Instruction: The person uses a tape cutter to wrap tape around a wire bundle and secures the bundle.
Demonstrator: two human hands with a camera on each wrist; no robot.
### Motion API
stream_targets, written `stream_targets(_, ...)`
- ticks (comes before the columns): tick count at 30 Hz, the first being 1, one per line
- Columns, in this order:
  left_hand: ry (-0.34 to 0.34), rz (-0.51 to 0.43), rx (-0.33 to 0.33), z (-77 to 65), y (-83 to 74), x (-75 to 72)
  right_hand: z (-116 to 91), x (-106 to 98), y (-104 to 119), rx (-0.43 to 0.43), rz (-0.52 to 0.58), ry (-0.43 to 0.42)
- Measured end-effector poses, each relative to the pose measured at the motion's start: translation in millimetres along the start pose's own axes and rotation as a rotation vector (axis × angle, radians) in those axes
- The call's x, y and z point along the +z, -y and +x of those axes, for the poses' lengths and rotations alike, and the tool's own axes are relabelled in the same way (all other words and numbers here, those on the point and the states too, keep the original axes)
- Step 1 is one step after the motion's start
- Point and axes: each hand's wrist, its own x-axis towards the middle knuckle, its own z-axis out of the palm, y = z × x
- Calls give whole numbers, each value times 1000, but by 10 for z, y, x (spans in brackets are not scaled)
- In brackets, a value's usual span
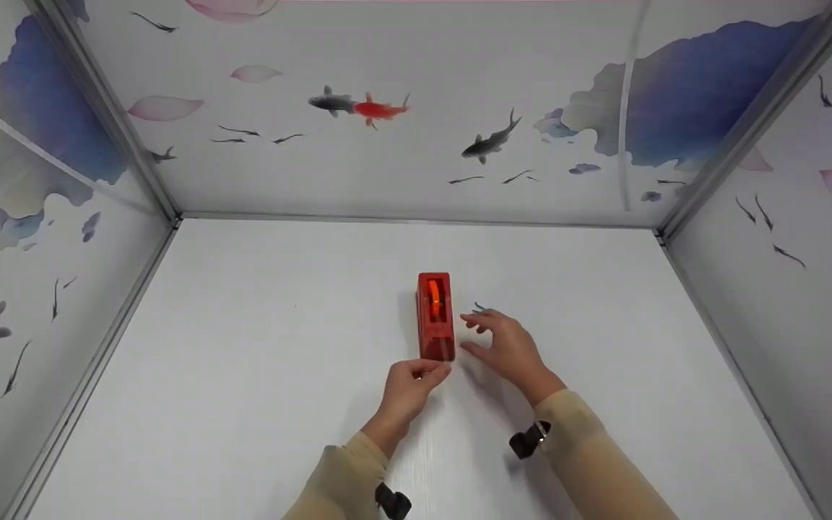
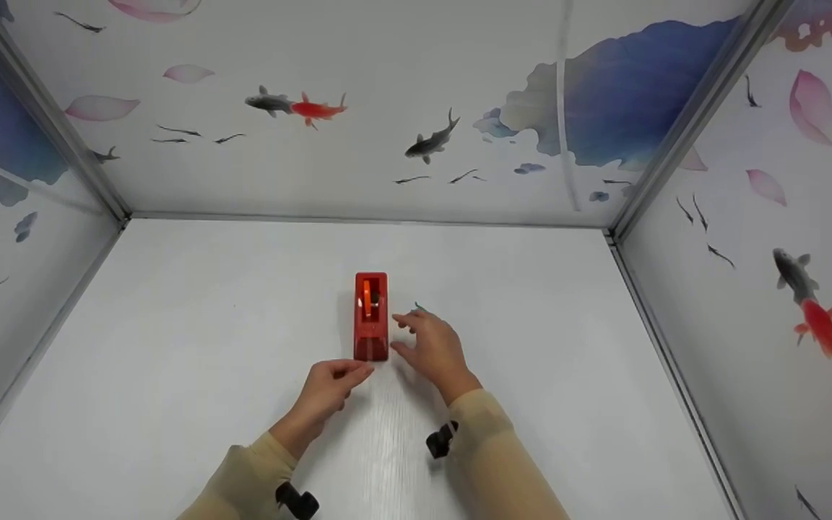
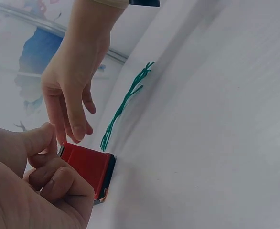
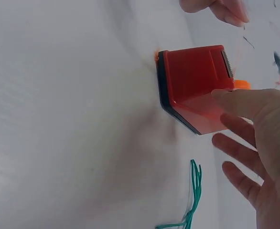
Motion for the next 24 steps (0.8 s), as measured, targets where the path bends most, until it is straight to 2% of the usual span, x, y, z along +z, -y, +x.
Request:
stream_targets(6,5,3,-23,-10,14,-6,-23,-124,-150,210,-136,-38)
stream_targets(13,7,18,-47,-8,40,-15,-73,-229,-363,381,-140,-20)
stream_targets(17,4,25,-63,-3,43,-24,-84,-257,-430,452,-133,14)
stream_targets(24,9,20,-73,-29,36,-16,-141,-229,-494,515,-100,54)
